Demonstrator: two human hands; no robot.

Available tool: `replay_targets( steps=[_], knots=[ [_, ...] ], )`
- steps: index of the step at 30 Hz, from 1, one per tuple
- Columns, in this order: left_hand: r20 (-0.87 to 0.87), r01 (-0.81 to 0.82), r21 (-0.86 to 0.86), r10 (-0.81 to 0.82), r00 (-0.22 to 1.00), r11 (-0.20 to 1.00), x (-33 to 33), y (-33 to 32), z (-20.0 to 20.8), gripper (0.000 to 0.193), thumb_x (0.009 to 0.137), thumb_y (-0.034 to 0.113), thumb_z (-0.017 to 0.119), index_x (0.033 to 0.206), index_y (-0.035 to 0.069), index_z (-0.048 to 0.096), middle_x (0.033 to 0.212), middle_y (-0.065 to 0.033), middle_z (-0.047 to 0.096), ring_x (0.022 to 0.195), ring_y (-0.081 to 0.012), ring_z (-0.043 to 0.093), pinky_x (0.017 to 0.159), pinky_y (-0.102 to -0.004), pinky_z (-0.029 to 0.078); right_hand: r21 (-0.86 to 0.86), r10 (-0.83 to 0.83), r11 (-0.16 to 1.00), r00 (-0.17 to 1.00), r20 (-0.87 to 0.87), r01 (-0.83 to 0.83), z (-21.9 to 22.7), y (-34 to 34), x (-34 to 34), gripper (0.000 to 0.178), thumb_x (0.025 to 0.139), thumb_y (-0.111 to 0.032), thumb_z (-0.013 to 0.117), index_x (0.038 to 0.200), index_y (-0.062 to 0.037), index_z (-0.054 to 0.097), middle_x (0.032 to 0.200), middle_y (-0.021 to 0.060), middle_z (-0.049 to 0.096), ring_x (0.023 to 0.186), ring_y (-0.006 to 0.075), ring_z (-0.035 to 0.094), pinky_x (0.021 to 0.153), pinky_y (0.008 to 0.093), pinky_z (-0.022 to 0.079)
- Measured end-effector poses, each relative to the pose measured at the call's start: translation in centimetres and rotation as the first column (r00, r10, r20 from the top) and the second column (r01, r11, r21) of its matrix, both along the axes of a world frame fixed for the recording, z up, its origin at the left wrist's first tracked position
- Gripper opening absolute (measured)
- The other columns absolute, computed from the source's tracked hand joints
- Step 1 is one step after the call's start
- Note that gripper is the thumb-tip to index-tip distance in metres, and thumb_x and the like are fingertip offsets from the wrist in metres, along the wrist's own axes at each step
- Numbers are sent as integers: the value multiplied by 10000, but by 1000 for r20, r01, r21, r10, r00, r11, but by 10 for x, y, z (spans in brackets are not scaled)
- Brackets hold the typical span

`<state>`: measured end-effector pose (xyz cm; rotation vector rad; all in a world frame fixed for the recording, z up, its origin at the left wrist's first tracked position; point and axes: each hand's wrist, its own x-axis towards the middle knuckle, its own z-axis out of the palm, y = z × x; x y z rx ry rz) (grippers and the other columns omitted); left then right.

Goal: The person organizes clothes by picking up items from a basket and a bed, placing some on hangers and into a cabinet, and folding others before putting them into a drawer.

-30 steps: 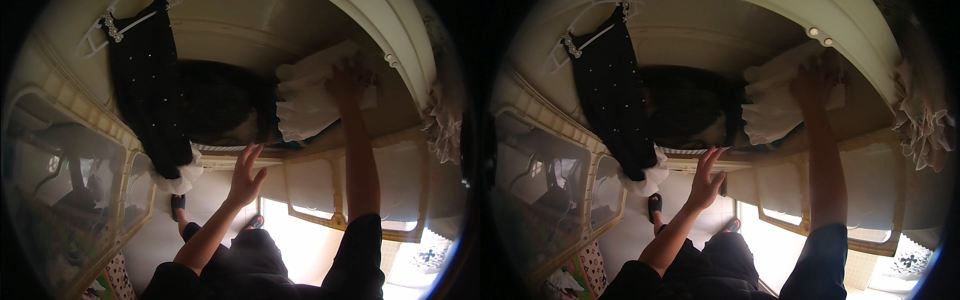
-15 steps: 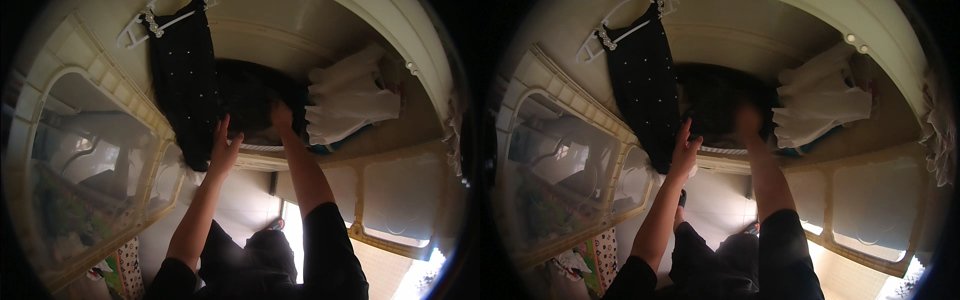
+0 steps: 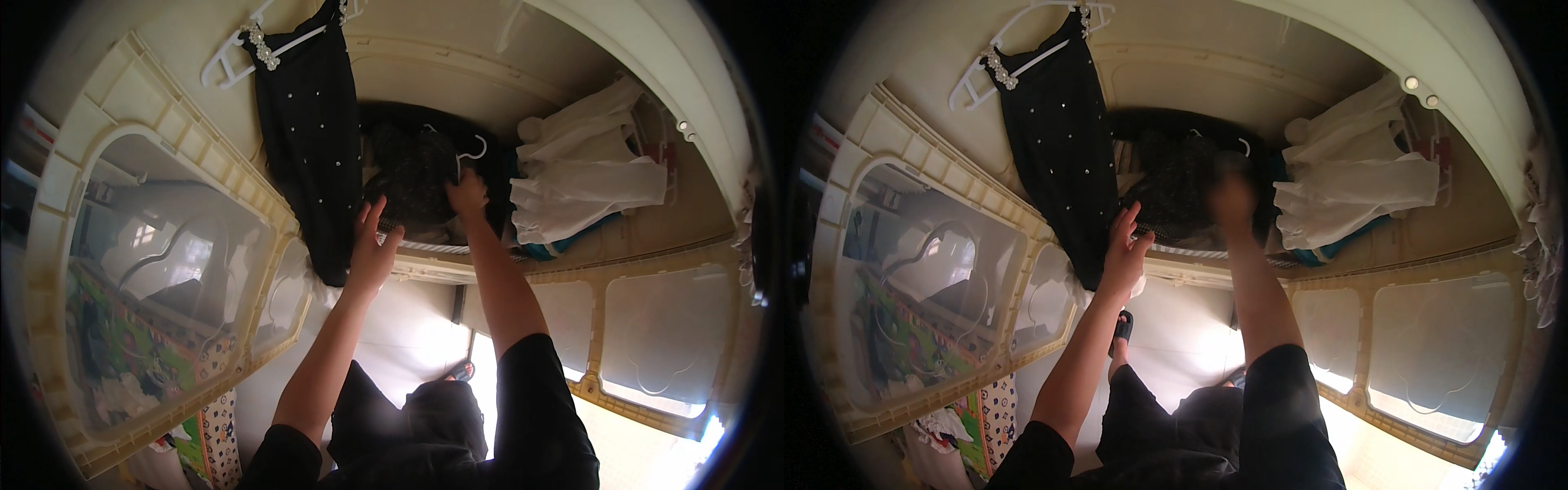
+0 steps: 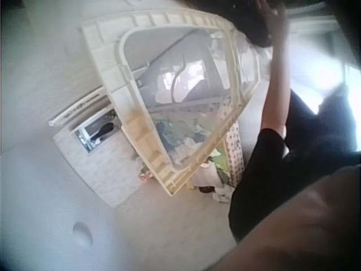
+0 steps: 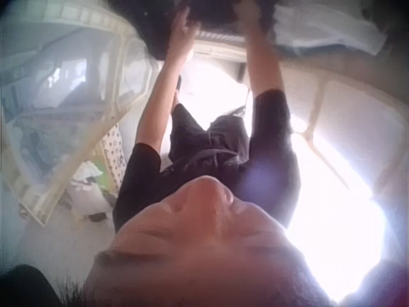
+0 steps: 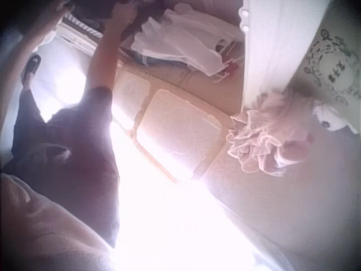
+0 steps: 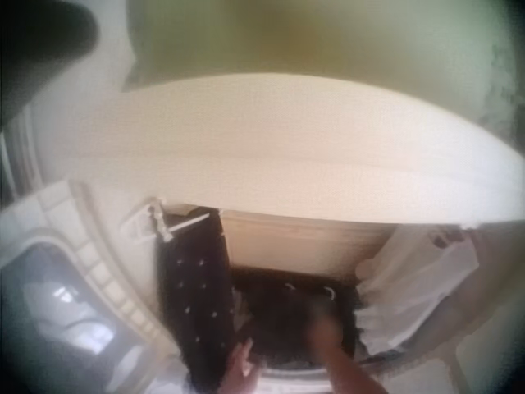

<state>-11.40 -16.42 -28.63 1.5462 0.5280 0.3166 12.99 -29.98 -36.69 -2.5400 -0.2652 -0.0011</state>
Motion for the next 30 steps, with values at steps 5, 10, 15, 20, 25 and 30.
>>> replay_targets(
  steps=[5, 10, 15, 20, 25, 30],
  knots=[
    [17, 9, -11, -9, 1000, 1000, -4, -6, 9, 607, 999, 174, 657, 1571, 218, 458, 1679, -129, 269, 1484, -311, 385, 1176, -417, 364, 354, 76, 930, 994, 79, -100, 35, -10, -26, 315, 908, -287, 777, 1016, -22, 645, 990, 161, 656, 858, 311, 662, 761, 406, 521],
    [163, 107, -17, -103, 981, 994, -12, -32, 40, 579, 996, 214, 669, 1545, 179, 489, 1596, -148, 398, 1417, -311, 470, 1125, -424, 418, 419, 144, 871, 948, 285, -258, 128, -39, -89, 254, 868, -149, 808, 943, -14, 607, 913, 140, 602, 798, 284, 606, 731, 387, 495],
    [317, 166, 236, -237, 918, 957, -17, -65, 95, 676, 945, 245, 749, 1541, 85, 473, 1537, -198, 455, 1404, -333, 483, 1138, -435, 408, 246, 197, 907, 862, 467, -342, 207, -57, -160, 249, 786, -54, 798, 932, -38, 597, 932, 124, 601, 865, 319, 567, 755, 401, 455],
    [480, 95, 376, -282, 831, 922, -14, -82, 142, 809, 869, 270, 829, 1549, 54, 448, 1503, -227, 466, 1378, -364, 493, 1132, -433, 409, 177, 256, 886, 770, 585, -429, 248, -65, -209, 265, 721, -48, 789, 906, -80, 602, 967, 102, 617, 895, 338, 559, 774, 435, 439],
    [502, 104, 139, -161, 850, 985, -26, -93, 170, 239, 1014, 164, 657, 1225, 59, 697, 1327, -182, 539, 1235, -298, 596, 1019, -369, 478, 166, 278, 865, 727, 628, -474, 267, -70, -245, 359, 674, -40, 798, 1009, -12, 671, 1014, 131, 635, 947, 340, 584, 808, 416, 449],
    [417, 271, 3, -248, 875, 963, -51, -103, 199, 312, 1084, 277, 566, 1266, 61, 701, 1434, -179, 453, 1305, -276, 535, 1064, -384, 431, 115, 315, 887, 770, 555, -447, 291, -100, -279, 363, 640, -88, 834, 979, -55, 709, 1068, 98, 655, 992, 321, 612, 888, 421, 451]
  ],
)
